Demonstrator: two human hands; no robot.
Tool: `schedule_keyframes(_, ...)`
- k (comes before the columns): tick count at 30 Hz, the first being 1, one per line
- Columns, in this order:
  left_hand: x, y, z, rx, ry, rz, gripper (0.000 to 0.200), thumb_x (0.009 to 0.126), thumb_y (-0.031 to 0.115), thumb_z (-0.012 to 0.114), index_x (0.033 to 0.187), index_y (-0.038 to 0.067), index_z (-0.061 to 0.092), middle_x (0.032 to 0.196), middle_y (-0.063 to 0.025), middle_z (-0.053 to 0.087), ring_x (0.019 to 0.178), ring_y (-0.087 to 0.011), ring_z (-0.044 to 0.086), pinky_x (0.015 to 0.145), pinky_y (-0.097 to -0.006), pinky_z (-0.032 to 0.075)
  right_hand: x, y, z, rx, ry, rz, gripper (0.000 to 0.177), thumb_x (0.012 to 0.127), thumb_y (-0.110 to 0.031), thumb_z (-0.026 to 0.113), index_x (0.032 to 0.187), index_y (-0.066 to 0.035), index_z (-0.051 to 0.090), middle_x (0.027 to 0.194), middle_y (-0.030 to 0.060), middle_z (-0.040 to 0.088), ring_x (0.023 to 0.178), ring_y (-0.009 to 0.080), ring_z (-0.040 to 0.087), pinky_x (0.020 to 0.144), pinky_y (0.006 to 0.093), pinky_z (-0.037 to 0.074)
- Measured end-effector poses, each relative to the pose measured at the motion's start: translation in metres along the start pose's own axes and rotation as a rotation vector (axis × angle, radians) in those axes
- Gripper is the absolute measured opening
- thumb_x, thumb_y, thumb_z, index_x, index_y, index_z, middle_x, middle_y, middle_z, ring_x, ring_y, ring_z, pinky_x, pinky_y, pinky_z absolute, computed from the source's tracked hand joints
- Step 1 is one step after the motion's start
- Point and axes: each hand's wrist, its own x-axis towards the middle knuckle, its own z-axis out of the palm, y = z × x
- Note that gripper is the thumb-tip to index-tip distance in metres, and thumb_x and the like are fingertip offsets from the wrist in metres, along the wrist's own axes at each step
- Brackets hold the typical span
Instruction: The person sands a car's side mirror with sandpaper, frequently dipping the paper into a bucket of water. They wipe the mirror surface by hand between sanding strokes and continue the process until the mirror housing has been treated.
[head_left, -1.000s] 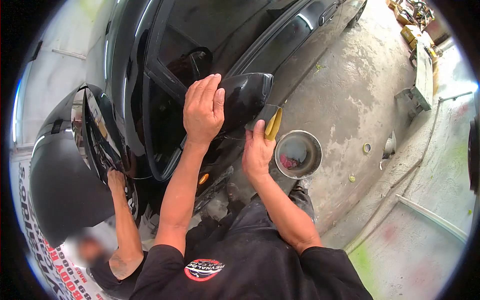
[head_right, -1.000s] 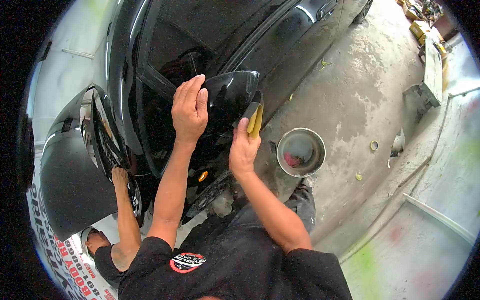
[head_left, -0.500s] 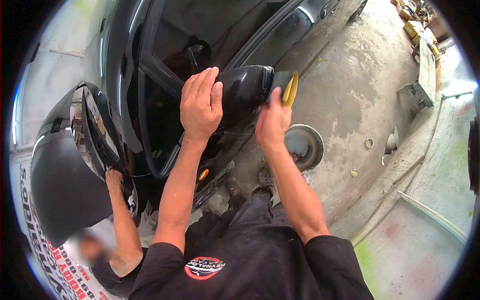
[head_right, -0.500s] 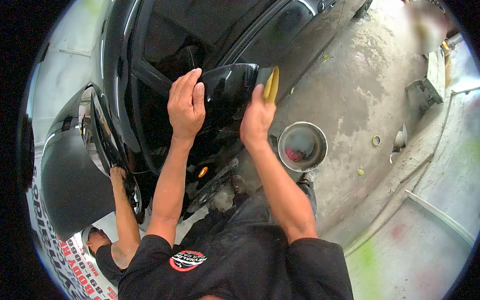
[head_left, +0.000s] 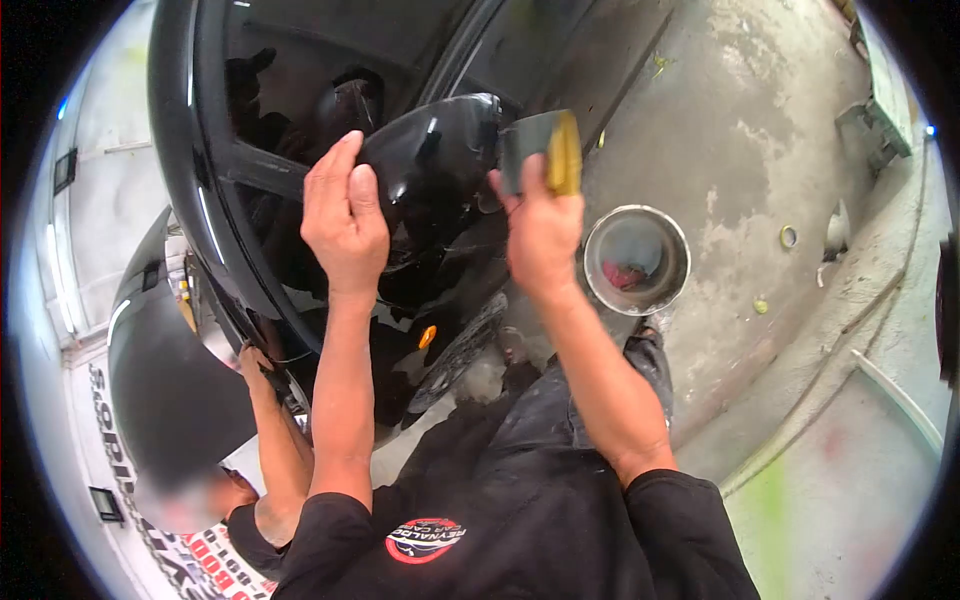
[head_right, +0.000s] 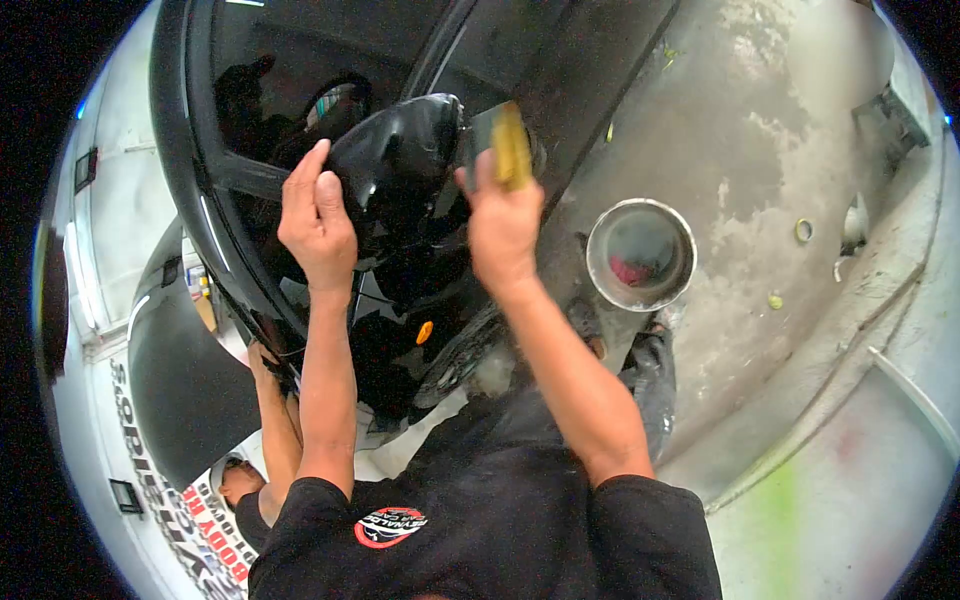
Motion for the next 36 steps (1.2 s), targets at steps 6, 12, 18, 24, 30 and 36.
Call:
schedule_keyframes(6,0.002,0.003,0.001,0.021,-0.007,-0.060,0.033,0.107,0.022,0.056,0.128,0.000,0.069,0.124,-0.0163,0.071,0.113,-0.0261,0.068,0.100,-0.0349,0.050,-0.082,0.047,0.013,-0.406,-0.175,-0.312,0.060,0.097,0.014,0.051,0.155,0.008,0.036,0.163,0.0240,0.036,0.152,0.0314,0.033,0.121,0.0348,0.029)
schedule_keyframes(12,-0.004,-0.008,0.005,-0.002,-0.033,-0.132,0.043,0.110,0.031,0.051,0.133,-0.003,0.065,0.128,-0.0142,0.070,0.115,-0.0222,0.065,0.104,-0.0333,0.047,-0.039,0.051,0.004,-0.409,-0.163,-0.356,0.059,0.093,0.017,0.049,0.151,0.011,0.041,0.161,0.0275,0.039,0.149,0.0344,0.040,0.117,0.0344,0.035)
schedule_keyframes(18,-0.004,-0.010,0.007,0.011,-0.041,-0.145,0.048,0.111,0.035,0.048,0.135,-0.004,0.063,0.129,-0.0144,0.069,0.118,-0.0225,0.064,0.106,-0.0331,0.045,0.005,0.040,0.002,-0.361,-0.256,-0.399,0.063,0.090,0.017,0.047,0.152,0.010,0.039,0.161,0.0291,0.037,0.150,0.0361,0.039,0.121,0.0379,0.032)
schedule_keyframes(24,-0.004,-0.017,0.004,0.021,-0.100,-0.154,0.051,0.112,0.036,0.045,0.139,-0.006,0.059,0.135,-0.0159,0.064,0.121,-0.0209,0.060,0.109,-0.0349,0.043,-0.023,0.047,-0.005,-0.410,-0.259,-0.420,0.067,0.084,0.020,0.044,0.151,0.010,0.043,0.157,0.0298,0.043,0.147,0.0379,0.044,0.119,0.0385,0.034)
schedule_keyframes(30,-0.003,-0.018,0.005,0.051,-0.109,-0.125,0.052,0.112,0.037,0.045,0.140,-0.006,0.058,0.135,-0.0158,0.064,0.122,-0.0209,0.059,0.109,-0.0345,0.042,0.012,0.041,-0.007,-0.390,-0.314,-0.553,0.073,0.080,0.016,0.042,0.153,0.010,0.039,0.158,0.0343,0.038,0.147,0.0425,0.040,0.120,0.0433,0.034)
schedule_keyframes(36,-0.006,-0.021,0.009,0.031,-0.101,-0.136,0.053,0.112,0.036,0.044,0.140,-0.006,0.058,0.136,-0.0162,0.063,0.122,-0.0210,0.059,0.110,-0.0349,0.042,0.026,0.043,-0.007,-0.441,-0.347,-0.514,0.069,0.085,0.016,0.048,0.153,0.010,0.038,0.161,0.0305,0.036,0.150,0.0393,0.038,0.120,0.0406,0.033)
